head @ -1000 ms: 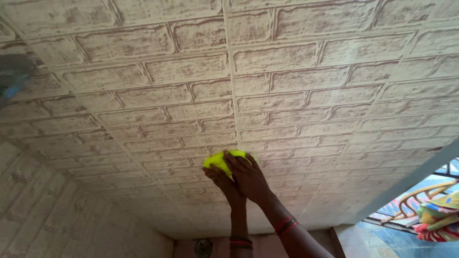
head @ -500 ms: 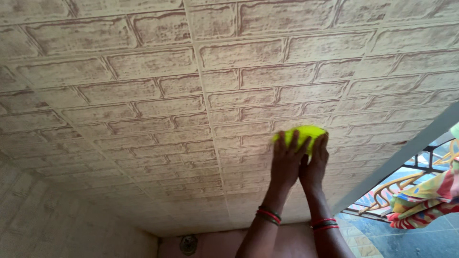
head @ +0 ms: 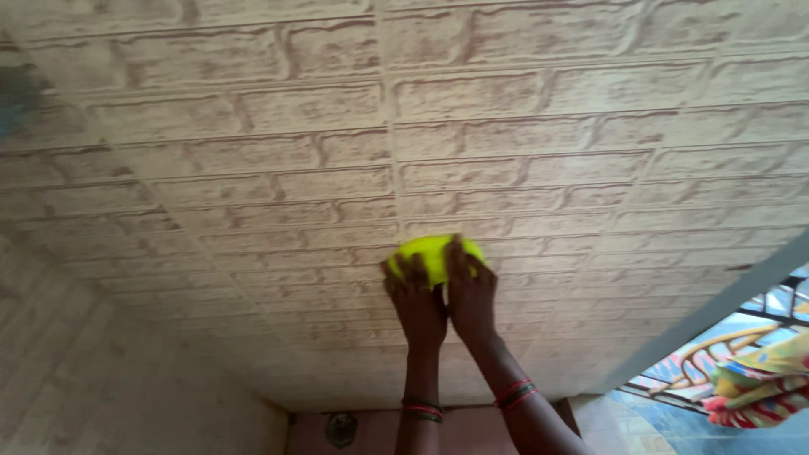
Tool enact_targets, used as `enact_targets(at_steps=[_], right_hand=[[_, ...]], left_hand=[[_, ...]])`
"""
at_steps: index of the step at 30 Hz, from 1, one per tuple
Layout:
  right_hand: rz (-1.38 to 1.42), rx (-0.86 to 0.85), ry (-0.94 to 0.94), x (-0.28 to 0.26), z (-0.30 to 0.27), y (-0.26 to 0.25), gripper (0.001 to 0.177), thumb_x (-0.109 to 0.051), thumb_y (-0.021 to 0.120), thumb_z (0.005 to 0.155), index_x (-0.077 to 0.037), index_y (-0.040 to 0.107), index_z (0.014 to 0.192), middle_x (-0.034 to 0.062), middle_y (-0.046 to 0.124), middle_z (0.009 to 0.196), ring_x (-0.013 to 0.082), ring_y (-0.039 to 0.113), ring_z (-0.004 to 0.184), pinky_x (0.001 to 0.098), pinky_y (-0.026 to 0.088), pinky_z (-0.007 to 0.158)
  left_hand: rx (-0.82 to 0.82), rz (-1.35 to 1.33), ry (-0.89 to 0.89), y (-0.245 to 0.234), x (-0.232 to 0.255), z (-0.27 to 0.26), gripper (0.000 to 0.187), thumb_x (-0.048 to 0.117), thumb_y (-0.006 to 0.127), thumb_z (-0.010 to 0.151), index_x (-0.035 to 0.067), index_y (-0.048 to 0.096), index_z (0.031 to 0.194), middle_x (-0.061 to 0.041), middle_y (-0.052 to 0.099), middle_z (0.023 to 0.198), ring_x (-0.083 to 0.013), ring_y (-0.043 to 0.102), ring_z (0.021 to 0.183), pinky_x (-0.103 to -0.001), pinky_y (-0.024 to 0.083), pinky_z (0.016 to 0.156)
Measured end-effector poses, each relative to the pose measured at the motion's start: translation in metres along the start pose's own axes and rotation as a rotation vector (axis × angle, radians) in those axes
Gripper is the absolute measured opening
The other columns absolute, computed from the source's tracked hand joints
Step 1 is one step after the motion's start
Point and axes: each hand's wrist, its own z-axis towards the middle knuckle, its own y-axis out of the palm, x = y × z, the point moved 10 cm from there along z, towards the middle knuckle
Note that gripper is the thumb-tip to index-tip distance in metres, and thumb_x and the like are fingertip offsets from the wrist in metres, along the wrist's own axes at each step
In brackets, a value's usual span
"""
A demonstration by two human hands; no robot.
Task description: The person wipes a tiled wall with a yellow cloth, moving the cloth in circular and back-and-forth motions across the surface. The person cleans around pipes and a wall-mounted shelf, continuing the wiping action throughout the clip.
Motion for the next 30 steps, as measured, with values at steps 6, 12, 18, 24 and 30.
enact_targets(at_steps=[6,12,18,24,30], right_hand=[[-0.003,-0.158,-0.144,-0.076,-0.020,0.037,0.067,-0.010,0.061,0.083,-0.012,0.049,0.149,0.0040,0.045,0.160,0.0242,0.055,0.125,0.0456,0.041,0.100],[0.147,-0.066,-0.036,-0.048,0.023,0.012,0.057,-0.007,0.060,0.089,-0.001,0.053,0.145,0.0126,0.042,0.165,0.0272,0.054,0.130,0.0427,0.045,0.103],[0.097,0.253,-0.077,-0.062,0.057,-0.028,0.049,-0.004,0.059,0.093,-0.001,0.057,0.141,0.0121,0.044,0.161,0.0315,0.049,0.133,0.0461,0.038,0.109],[0.056,-0.020,-0.158,-0.087,0.003,0.039,0.061,0.000,0.057,0.084,-0.008,0.056,0.145,0.0027,0.049,0.157,0.0257,0.054,0.128,0.0442,0.040,0.105],[0.160,-0.012,-0.143,-0.085,-0.011,0.042,0.057,0.003,0.058,0.089,-0.004,0.056,0.146,0.0084,0.049,0.158,0.0291,0.057,0.131,0.0441,0.046,0.101]], left_hand=[[-0.030,-0.011,-0.204,-0.019,-0.076,-0.030,0.075,0.022,0.064,0.094,-0.001,0.030,0.156,-0.032,0.008,0.165,-0.0540,0.001,0.152,-0.064,0.012,0.117],[-0.105,0.127,0.030,-0.040,-0.024,0.022,0.073,0.016,0.059,0.093,-0.001,0.031,0.159,-0.024,0.016,0.171,-0.0563,0.003,0.158,-0.062,0.012,0.129],[0.047,0.052,0.206,-0.088,0.007,0.071,0.069,0.022,0.059,0.097,0.002,0.034,0.158,-0.026,0.020,0.168,-0.0528,0.007,0.155,-0.064,0.011,0.123],[-0.037,0.014,-0.053,-0.061,-0.068,0.012,0.070,0.019,0.058,0.095,-0.008,0.030,0.153,-0.034,0.014,0.165,-0.0553,0.003,0.152,-0.063,0.010,0.121],[-0.009,0.041,-0.010,-0.059,-0.070,-0.005,0.068,0.014,0.058,0.097,-0.007,0.031,0.156,-0.032,0.014,0.168,-0.0551,0.003,0.155,-0.063,0.008,0.123]])
